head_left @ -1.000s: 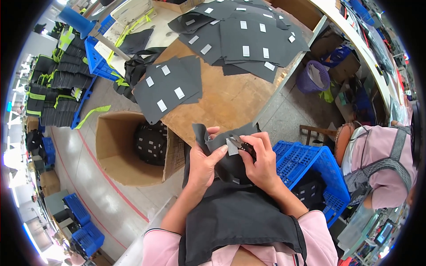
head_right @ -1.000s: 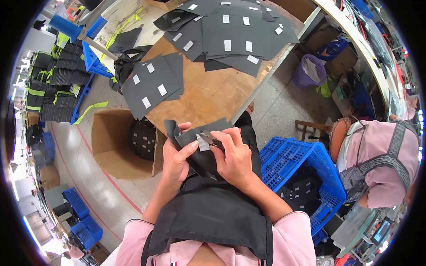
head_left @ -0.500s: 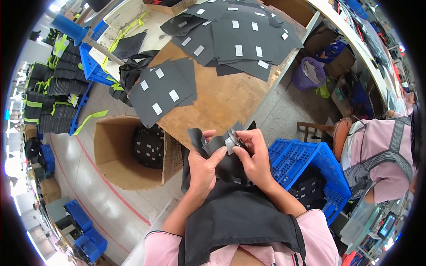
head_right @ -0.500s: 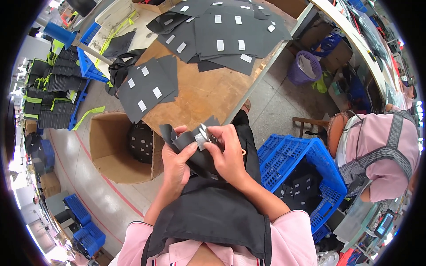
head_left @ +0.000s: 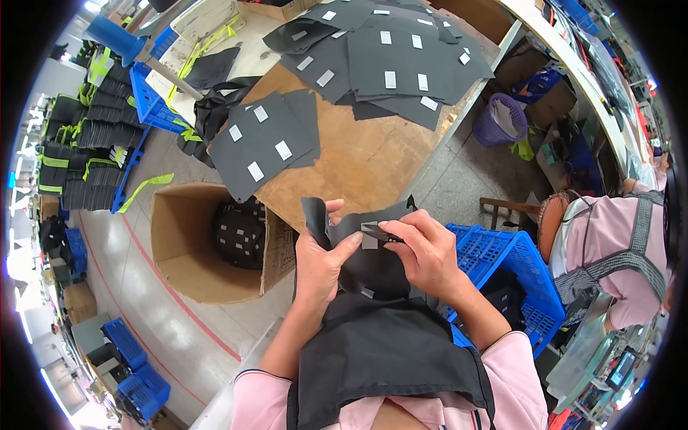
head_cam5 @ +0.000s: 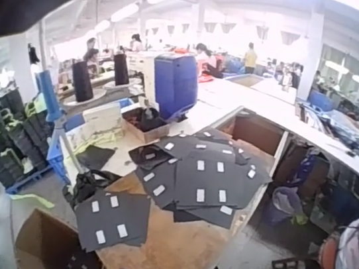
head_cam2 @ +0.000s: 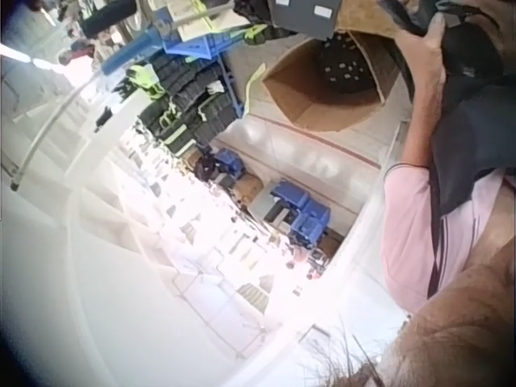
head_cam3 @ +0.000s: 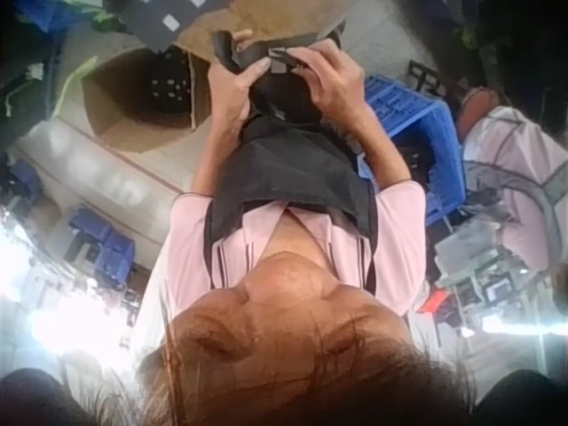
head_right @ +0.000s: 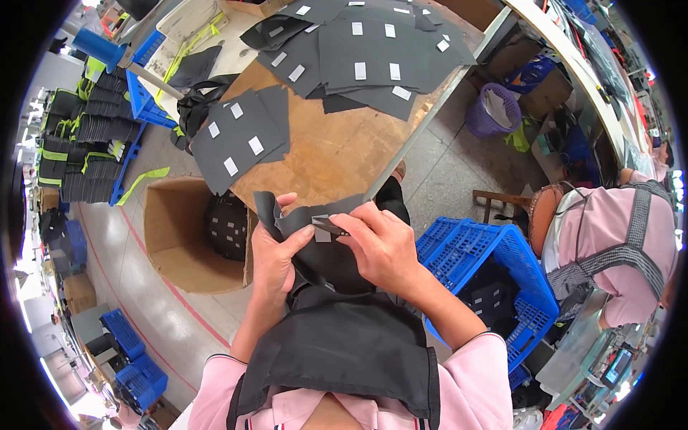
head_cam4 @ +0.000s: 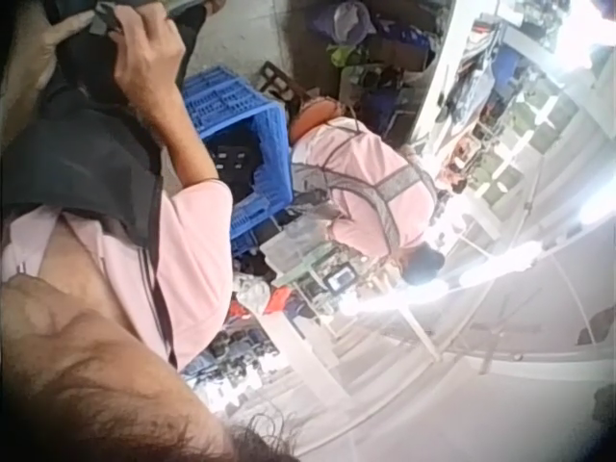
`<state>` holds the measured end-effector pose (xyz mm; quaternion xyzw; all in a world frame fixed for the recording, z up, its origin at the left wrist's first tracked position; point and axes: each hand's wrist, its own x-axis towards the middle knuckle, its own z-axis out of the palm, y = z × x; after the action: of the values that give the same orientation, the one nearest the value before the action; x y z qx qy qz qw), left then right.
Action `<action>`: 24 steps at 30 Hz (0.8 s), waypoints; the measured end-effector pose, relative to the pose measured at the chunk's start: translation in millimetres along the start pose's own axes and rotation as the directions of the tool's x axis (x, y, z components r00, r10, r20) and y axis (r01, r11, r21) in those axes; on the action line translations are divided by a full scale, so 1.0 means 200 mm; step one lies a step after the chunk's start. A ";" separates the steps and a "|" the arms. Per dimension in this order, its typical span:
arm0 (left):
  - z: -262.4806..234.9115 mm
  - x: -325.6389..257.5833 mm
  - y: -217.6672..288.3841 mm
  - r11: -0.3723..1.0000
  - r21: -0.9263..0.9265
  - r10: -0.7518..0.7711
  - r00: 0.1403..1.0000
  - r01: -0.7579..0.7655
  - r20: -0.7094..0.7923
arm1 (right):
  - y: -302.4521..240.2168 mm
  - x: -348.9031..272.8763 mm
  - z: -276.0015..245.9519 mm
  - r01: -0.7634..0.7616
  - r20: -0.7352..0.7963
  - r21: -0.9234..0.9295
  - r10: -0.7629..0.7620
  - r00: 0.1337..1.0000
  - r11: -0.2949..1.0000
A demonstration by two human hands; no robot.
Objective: Sewing and assembling parts of a grey and lime green safety vest.
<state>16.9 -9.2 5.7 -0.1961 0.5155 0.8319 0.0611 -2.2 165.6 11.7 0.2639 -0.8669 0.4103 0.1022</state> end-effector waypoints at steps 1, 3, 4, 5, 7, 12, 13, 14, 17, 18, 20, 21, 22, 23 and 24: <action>-0.01 0.00 0.00 1.000 0.024 -0.007 1.000 0.007 0.013 | 0.00 0.00 0.00 -0.001 0.001 0.000 0.001 1.000 1.000; -0.02 0.00 0.00 0.999 0.048 -0.018 1.000 0.017 0.025 | 0.01 0.00 -0.01 0.033 0.052 -0.028 -0.032 0.998 0.999; -0.03 0.01 0.00 0.998 0.044 -0.041 0.999 0.040 0.026 | 0.02 -0.01 -0.01 0.031 0.054 -0.028 -0.030 0.998 0.999; -0.03 0.01 0.00 0.997 0.040 -0.065 0.998 0.064 0.028 | 0.03 -0.03 0.00 -0.004 0.005 0.013 0.004 1.000 1.000; -0.03 0.00 0.02 0.996 0.029 -0.084 0.996 0.083 0.025 | 0.04 -0.03 0.00 -0.030 -0.040 0.059 0.033 0.999 0.998; -0.02 0.01 0.02 0.995 0.026 -0.093 0.995 0.092 0.042 | 0.01 -0.02 0.00 -0.013 -0.013 0.026 0.013 1.000 1.000; -0.02 0.01 0.03 0.995 0.040 -0.089 0.996 0.088 0.031 | 0.01 -0.02 0.00 -0.021 0.021 0.011 0.021 1.000 1.000; -0.01 0.01 0.04 0.995 0.054 -0.084 0.996 0.083 0.021 | 0.00 -0.02 0.01 -0.033 0.003 -0.015 0.033 0.999 0.999; -0.02 0.02 0.04 0.992 0.107 -0.071 0.997 0.070 0.008 | 0.00 0.00 0.02 0.017 -0.043 0.018 -0.016 0.999 1.000; -0.03 0.03 0.04 0.992 0.107 -0.071 0.997 0.070 0.005 | 0.00 0.02 0.03 0.006 0.001 0.017 -0.006 1.000 1.000; -0.08 0.10 0.07 0.991 0.131 -0.025 0.999 0.028 -0.025 | 0.10 0.06 0.05 -0.060 -0.040 0.068 0.063 0.997 0.996; -0.10 0.15 0.08 0.988 0.156 0.006 0.997 0.005 -0.071 | 0.16 0.09 0.06 -0.136 -0.062 0.135 0.146 0.987 0.981; -0.12 0.21 0.14 0.971 0.214 0.133 0.984 -0.106 -0.121 | 0.22 0.15 0.02 -0.162 -0.138 0.114 0.178 0.974 0.980; -0.12 0.29 0.20 0.983 0.101 0.169 0.970 -0.153 -0.173 | 0.29 0.21 0.01 -0.232 -0.176 0.193 0.266 0.948 0.954; -0.14 0.39 0.26 0.957 0.180 0.266 0.940 -0.230 -0.215 | 0.40 0.27 -0.01 -0.240 -0.207 0.133 0.264 0.942 0.962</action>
<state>-62.3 -65.4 7.4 -0.2222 0.6015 0.7619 -0.0916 -90.3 189.4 -17.8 0.1080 -0.8537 0.4924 0.1311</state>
